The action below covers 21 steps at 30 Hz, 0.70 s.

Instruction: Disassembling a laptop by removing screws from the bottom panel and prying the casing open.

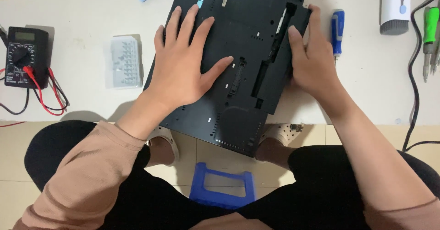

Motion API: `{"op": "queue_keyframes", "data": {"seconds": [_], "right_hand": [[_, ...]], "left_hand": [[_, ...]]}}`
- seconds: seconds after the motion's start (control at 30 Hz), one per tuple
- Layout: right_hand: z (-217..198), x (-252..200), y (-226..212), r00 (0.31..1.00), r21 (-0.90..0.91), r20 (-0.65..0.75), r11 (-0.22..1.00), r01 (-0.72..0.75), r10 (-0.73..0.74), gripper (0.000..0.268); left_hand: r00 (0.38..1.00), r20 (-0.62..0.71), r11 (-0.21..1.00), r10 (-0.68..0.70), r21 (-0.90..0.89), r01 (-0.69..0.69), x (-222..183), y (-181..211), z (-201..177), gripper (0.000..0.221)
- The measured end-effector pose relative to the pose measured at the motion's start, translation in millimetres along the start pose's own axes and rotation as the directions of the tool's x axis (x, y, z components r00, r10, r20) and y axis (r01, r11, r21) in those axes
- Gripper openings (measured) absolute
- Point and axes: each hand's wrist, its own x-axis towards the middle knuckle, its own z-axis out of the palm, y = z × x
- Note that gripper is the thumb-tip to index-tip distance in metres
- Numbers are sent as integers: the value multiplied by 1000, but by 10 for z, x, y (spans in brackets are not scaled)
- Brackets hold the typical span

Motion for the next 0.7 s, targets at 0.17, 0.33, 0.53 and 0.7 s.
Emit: {"op": "queue_keyframes", "data": {"seconds": [0.17,0.33,0.53,0.7], "right_hand": [[2,12,-42,1000,-26,17,999,-22,23,52],[-40,2,-101,998,10,58,999,-34,33,47],[-24,-44,-109,999,120,46,993,18,-23,32],[-12,-69,-115,1000,90,-11,996,16,-15,36]], "left_hand": [[1000,-16,1000,9,6,-9,-2,1,2,67],[1000,-8,1000,9,0,-9,0,3,-13,67],[999,-14,999,36,2,-36,-6,-12,-17,66],[1000,-6,1000,17,-18,-17,-1,-5,-21,65]]}}
